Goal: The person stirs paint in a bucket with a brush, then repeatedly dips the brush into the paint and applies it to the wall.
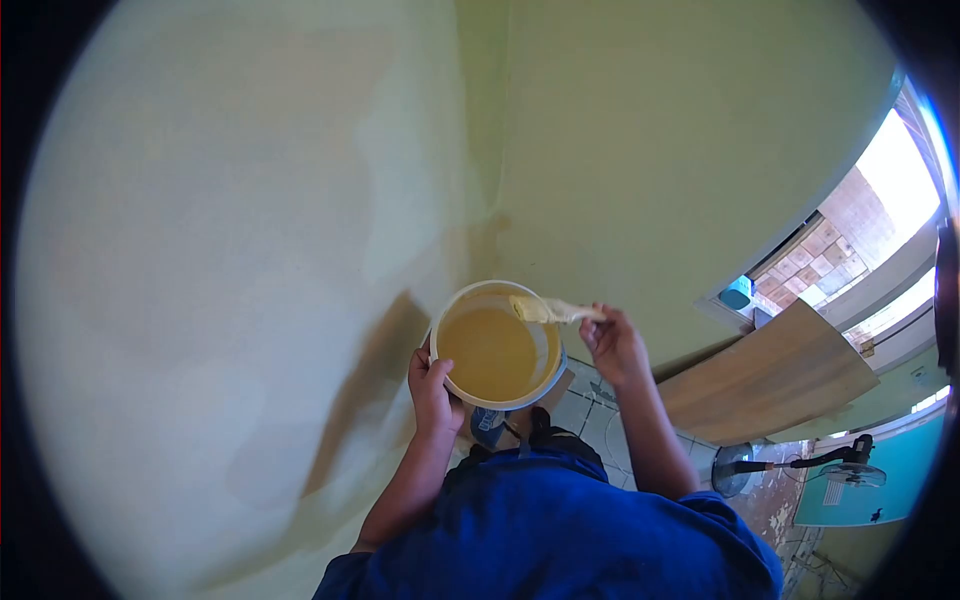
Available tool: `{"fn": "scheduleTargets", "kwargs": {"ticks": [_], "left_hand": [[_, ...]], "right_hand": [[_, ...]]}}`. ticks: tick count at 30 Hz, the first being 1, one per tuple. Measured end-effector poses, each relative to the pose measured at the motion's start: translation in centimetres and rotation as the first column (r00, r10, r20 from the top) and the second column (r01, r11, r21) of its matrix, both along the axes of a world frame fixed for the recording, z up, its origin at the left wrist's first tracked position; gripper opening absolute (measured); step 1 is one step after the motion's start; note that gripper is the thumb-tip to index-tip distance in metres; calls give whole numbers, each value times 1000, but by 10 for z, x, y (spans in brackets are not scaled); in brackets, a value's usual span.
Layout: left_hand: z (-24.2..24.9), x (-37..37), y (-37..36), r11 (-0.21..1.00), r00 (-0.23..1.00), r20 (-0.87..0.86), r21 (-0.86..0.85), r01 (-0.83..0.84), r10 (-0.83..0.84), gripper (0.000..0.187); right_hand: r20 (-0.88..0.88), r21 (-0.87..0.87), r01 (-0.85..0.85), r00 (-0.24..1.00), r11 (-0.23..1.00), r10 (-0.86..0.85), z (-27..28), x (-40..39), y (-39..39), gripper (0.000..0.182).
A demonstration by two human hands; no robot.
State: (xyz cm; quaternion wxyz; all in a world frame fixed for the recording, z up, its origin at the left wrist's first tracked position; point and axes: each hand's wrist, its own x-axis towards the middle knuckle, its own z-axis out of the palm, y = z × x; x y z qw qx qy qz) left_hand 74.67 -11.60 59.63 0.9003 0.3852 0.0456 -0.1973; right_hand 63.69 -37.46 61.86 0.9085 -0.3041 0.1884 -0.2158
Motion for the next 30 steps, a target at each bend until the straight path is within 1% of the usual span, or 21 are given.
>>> {"fn": "scheduleTargets", "kwargs": {"ticks": [2,3,5,6,7,8,9,11,13,15,17,19,20,22,23,25,26,28,30], "left_hand": [[-5,2,0,1000,1000,30,8,-9,9,19],[-11,3,1,999,999,31,32,-17,16,20],[-15,5,1,999,998,69,51,-17,13,20],[-16,5,1,999,999,48,51,-17,15,21],[-13,6,0,999,999,30,50,-16,15,21],[-10,6,-2,999,998,59,48,-9,6,21],[-2,4,-3,999,998,56,34,-2,0,21],[-2,5,-4,1000,997,75,20,9,-10,21],[-13,9,-3,997,998,47,53,-49,46,22],[-8,7,-4,997,997,57,53,-58,55,22],[-10,8,-5,996,996,58,61,-71,68,23],[-17,9,-10,993,992,66,43,-107,104,22],[-16,8,-13,992,991,73,43,-118,115,22],[-10,4,-19,981,981,79,69,-183,178,21],[-12,5,-23,978,978,86,64,-198,192,21],[-17,5,-27,970,968,108,70,-234,226,20],[-19,6,-30,967,964,113,63,-248,240,20],[-22,7,-37,953,955,115,104,-285,274,20],[-20,9,-44,950,951,110,90,-299,289,19]], "right_hand": [[-66,188,45,997,981,-33,-19,-7,9,18],[-48,187,42,998,981,-33,-18,-7,10,18],[-1,208,84,996,974,-86,-10,-2,8,18],[30,209,85,995,974,-94,-1,6,4,18],[108,217,114,984,969,-140,11,16,-3,18],[180,229,142,966,963,-185,24,26,-10,18],[207,232,144,959,962,-193,40,39,-18,18],[399,165,212,878,963,-262,84,72,-33,17],[489,77,307,817,948,-305,132,106,-47,18],[559,39,370,762,928,-327,178,141,-59,25],[604,-31,429,728,903,-325,223,168,-64,28],[646,-87,512,682,854,-344,262,192,-67,26],[650,-82,504,681,860,-337,276,206,-71,26],[728,-124,565,611,816,-312,297,231,-77,22],[733,-123,554,610,824,-301,302,241,-75,22],[758,-220,581,608,784,-238,301,265,-78,24],[763,-220,571,606,791,-225,295,272,-79,24],[752,-291,549,637,784,-167,261,283,-75,26],[687,-310,516,702,799,-187,218,284,-75,26]]}}
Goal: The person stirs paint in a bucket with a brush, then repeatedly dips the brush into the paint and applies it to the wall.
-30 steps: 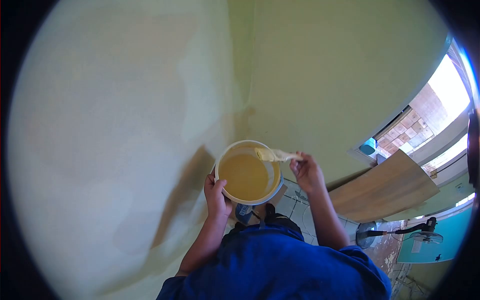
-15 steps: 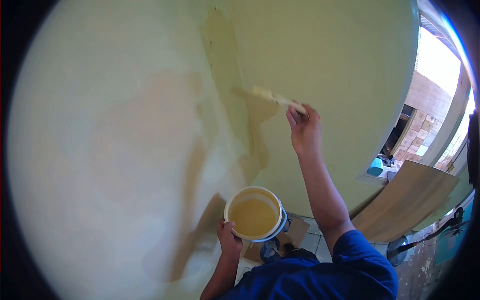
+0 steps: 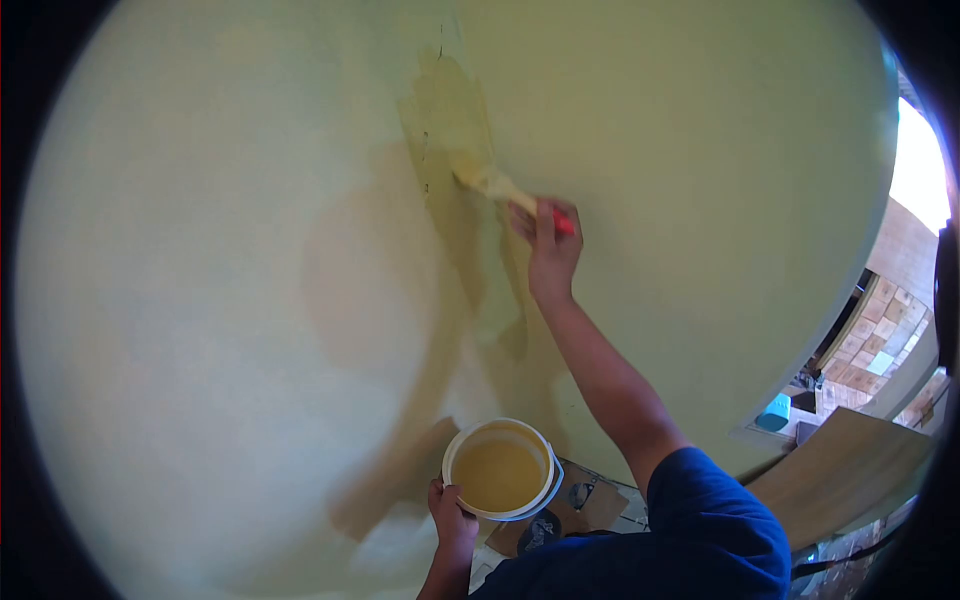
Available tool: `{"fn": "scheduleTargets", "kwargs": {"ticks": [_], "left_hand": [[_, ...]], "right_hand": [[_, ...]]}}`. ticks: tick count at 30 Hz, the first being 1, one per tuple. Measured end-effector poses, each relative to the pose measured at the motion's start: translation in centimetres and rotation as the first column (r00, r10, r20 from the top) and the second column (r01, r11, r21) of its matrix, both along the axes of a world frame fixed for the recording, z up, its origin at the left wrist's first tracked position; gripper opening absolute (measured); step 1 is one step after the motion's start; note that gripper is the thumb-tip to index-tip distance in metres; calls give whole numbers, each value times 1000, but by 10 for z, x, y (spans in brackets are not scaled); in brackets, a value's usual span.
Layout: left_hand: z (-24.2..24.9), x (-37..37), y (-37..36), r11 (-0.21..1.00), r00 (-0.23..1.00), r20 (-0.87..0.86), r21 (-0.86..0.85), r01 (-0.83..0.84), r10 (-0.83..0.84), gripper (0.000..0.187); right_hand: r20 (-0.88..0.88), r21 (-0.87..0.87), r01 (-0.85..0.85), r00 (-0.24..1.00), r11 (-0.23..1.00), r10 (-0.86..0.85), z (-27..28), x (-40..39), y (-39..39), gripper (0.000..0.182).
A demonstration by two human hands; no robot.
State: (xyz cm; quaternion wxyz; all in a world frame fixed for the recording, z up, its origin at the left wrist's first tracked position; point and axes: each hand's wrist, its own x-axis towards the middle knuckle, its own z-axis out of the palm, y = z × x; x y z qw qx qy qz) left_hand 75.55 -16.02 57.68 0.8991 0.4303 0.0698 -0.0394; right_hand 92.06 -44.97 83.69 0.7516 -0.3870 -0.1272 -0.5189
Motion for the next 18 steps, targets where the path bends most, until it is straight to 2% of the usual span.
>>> {"fn": "scheduleTargets", "kwargs": {"ticks": [2,6,8,9,11,13,18], "left_hand": [[2,1,-8,1000,1000,-6,-12,-6,6,19],[0,3,-19,1000,1000,-8,-24,-20,20,18],[-2,3,-23,999,1000,12,-29,-20,20,17],[-3,2,-25,999,1000,13,-25,-25,25,17],[-4,1,-27,999,999,12,-17,-31,31,16],[-7,-1,-29,999,999,13,-15,-35,35,16],[1,-7,-35,999,998,-29,1,-52,52,16]], "right_hand": [[-114,-1,22,993,1000,-22,-54,-2,-6,25],[-261,118,-93,958,989,121,-136,-33,-2,22],[-330,140,-96,934,986,137,-167,-48,-5,21],[-396,159,-94,906,983,151,-172,-54,-7,20],[-414,130,-96,899,987,142,-178,-59,-17,20],[-430,98,-103,892,990,135,-160,-64,-18,20],[-60,-49,-40,998,998,37,-40,-39,-23,21]]}}
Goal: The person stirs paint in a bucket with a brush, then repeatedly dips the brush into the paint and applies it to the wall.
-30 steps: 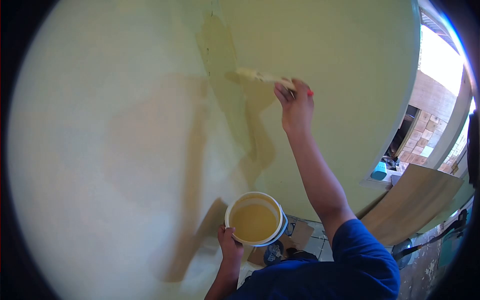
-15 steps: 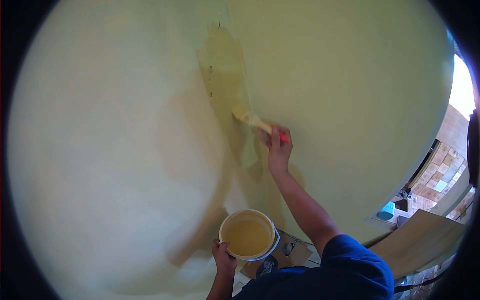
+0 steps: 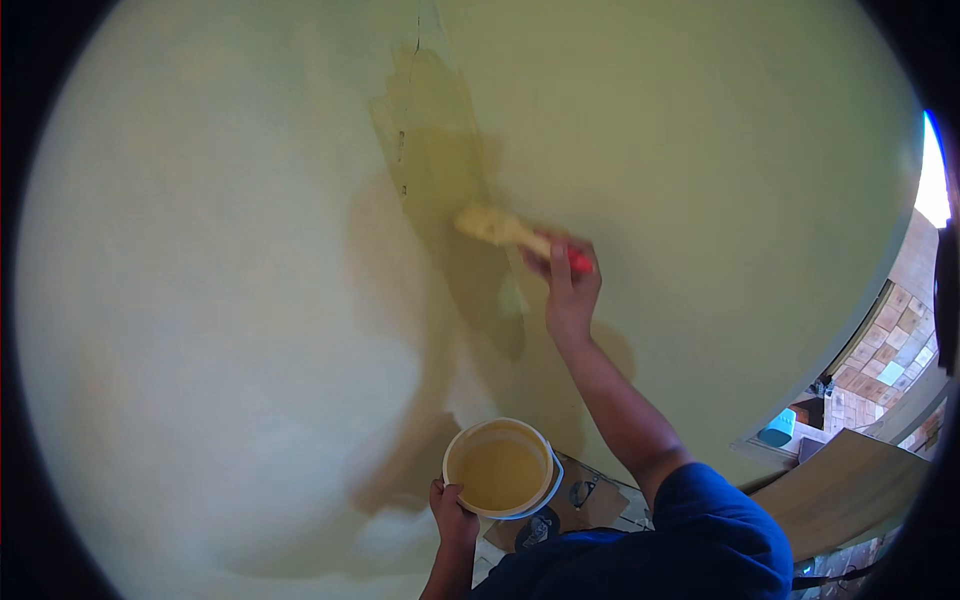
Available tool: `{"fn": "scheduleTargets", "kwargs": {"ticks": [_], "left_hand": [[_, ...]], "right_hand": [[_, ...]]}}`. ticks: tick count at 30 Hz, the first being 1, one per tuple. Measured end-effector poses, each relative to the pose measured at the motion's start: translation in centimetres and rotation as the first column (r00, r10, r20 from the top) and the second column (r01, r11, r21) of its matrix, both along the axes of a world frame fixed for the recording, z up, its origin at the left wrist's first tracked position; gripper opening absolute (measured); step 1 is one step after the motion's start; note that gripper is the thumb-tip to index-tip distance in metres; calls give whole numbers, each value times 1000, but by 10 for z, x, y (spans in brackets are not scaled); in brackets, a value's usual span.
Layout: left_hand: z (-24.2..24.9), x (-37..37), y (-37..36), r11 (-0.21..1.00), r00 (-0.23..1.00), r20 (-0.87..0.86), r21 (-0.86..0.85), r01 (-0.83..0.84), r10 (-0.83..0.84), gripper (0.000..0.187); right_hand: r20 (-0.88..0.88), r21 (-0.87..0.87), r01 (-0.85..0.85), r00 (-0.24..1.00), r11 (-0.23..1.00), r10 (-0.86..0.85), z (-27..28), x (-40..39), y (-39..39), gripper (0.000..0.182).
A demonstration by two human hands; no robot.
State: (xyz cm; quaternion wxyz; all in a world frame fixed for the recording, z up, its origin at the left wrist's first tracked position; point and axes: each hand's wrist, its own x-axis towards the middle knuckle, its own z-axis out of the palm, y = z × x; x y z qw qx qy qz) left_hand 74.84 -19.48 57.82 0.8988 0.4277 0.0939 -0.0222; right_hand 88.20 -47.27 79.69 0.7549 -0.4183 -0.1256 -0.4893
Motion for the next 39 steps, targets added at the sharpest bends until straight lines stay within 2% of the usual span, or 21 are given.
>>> {"fn": "scheduleTargets", "kwargs": {"ticks": [3,5,8,13,21,22,23,25,26,29,31,33,37,39], "left_hand": [[-6,-3,4,1000,1000,20,-13,5,-5,16],[-3,-5,3,1000,999,39,-24,4,-3,17],[9,-10,-2,1000,999,46,-3,-23,23,18],[12,-14,0,1000,999,23,5,-23,22,18],[7,-19,-3,998,999,35,58,-34,32,19],[8,-22,-4,996,998,36,69,-48,45,19],[10,-23,-6,996,999,35,82,-45,42,19],[12,-27,-10,997,998,16,58,-53,52,18],[10,-28,-10,996,999,17,67,-51,49,18],[7,-29,-13,997,999,16,63,-51,50,19],[15,-31,-19,995,998,4,72,-69,68,19],[19,-32,-24,994,997,-8,86,-71,72,18],[20,-33,-29,992,997,12,103,-80,79,18],[21,-31,-31,993,997,12,91,-80,80,17]], "right_hand": [[175,-36,-35,984,999,41,72,9,5,23],[212,-66,-38,976,997,52,102,18,11,25],[224,-106,-69,970,992,92,101,29,20,26],[151,-122,-100,982,987,118,31,37,26,26],[-172,-102,-193,970,976,174,-133,-6,22,22],[-243,-107,-201,955,974,171,-145,-14,21,22],[-243,-95,-199,955,975,171,-157,-21,19,22],[-410,-78,-165,904,983,120,-168,-35,14,20],[-409,-69,-163,904,984,121,-171,-35,12,20],[-400,-18,-126,910,992,108,-154,-29,-1,20],[-188,-86,-21,982,996,5,-104,-23,-7,23],[-109,-158,77,990,984,-94,-63,-5,-17,26],[131,-108,105,987,989,-91,15,31,-20,26],[126,-115,82,990,990,-67,28,44,-19,25]]}}
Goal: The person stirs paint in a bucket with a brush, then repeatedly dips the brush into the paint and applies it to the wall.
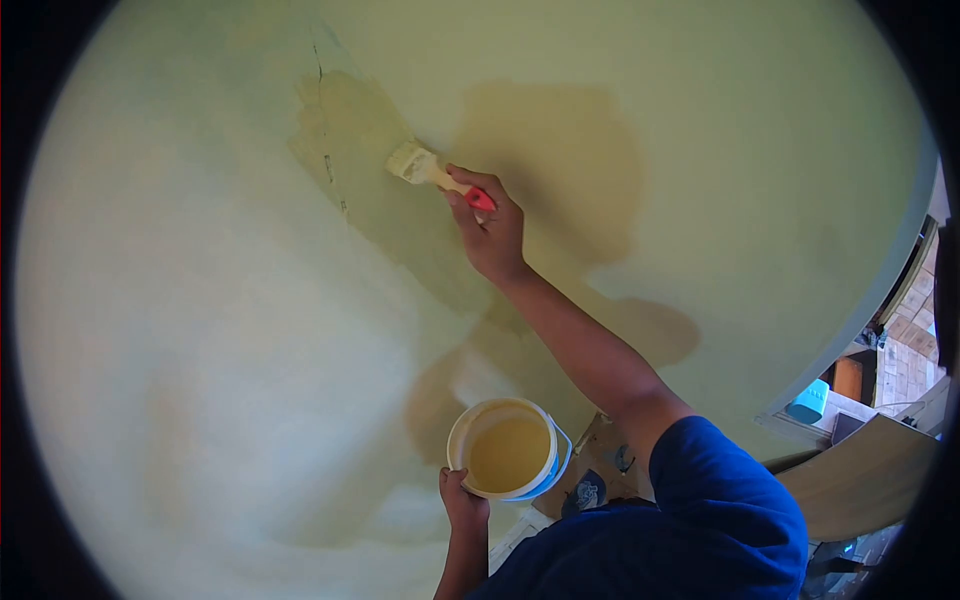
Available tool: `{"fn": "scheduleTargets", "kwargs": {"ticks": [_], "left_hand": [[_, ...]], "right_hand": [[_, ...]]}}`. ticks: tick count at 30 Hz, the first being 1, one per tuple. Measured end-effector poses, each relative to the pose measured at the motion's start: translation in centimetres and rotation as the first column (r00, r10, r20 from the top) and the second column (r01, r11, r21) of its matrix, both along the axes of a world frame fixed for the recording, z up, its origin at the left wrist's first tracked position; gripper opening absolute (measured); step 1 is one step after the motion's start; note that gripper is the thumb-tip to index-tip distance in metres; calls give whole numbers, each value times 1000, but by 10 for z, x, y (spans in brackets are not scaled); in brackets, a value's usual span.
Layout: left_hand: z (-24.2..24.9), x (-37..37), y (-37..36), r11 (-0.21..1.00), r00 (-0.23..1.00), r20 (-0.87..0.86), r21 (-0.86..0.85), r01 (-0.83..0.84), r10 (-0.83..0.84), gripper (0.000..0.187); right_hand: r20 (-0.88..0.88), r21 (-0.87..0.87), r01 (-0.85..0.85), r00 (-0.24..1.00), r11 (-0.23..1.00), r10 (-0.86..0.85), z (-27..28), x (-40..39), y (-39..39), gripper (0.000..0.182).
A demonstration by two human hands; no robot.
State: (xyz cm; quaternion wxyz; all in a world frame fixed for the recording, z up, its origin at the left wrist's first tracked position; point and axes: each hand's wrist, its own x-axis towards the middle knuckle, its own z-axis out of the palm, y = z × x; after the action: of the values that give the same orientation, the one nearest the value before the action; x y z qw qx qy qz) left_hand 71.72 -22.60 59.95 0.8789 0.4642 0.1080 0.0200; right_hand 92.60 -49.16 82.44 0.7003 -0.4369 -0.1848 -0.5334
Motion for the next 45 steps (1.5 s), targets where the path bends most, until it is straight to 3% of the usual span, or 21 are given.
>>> {"fn": "scheduleTargets", "kwargs": {"ticks": [2,4,7,12,14,18,20,22,27,31,33,36,39,45], "left_hand": [[4,-1,-2,1000,1000,2,-14,-2,2,17],[13,-2,-8,1000,1000,4,11,-21,21,17],[15,-1,-11,1000,1000,-7,-1,-31,31,17],[12,1,-9,1000,999,44,26,-10,9,16],[10,1,-10,1000,1000,30,18,-10,10,16],[-2,6,-5,1000,1000,14,23,-8,7,15],[-6,7,-5,1000,1000,12,19,-4,3,15],[-6,6,-6,1000,1000,14,18,18,-19,15],[2,5,-13,999,999,4,0,38,-38,16],[7,5,-12,999,999,19,0,36,-36,17],[6,4,-10,1000,999,29,-6,29,-29,16],[8,4,-9,1000,999,35,8,13,-13,16],[4,4,0,998,999,36,59,30,-32,14],[-1,5,6,998,1000,22,67,15,-16,14]], "right_hand": [[-5,-8,-25,1000,1000,25,-5,0,-2,25],[-56,-197,121,989,973,-134,-35,0,-4,22],[-155,-114,-32,988,993,14,-94,-8,-3,20],[-283,-108,-51,959,993,18,-198,-35,-4,19],[-536,-150,-88,844,985,-6,-222,-54,-8,20],[-579,19,-95,811,995,89,-222,-70,-14,23],[-481,-174,-4,873,985,-82,-187,-77,-19,23],[-309,-153,15,949,988,-63,-152,-61,-17,23],[-151,-24,-48,988,999,44,-65,-47,-11,24],[-129,-158,64,988,985,-85,-99,-41,1,25],[-372,-258,18,921,966,-117,-140,-52,8,24],[-434,-196,15,895,981,-101,-192,-63,19,20],[-568,-122,-113,822,986,24,-235,-73,15,21],[-627,-200,-27,772,979,-107,-263,-87,1,22]]}}
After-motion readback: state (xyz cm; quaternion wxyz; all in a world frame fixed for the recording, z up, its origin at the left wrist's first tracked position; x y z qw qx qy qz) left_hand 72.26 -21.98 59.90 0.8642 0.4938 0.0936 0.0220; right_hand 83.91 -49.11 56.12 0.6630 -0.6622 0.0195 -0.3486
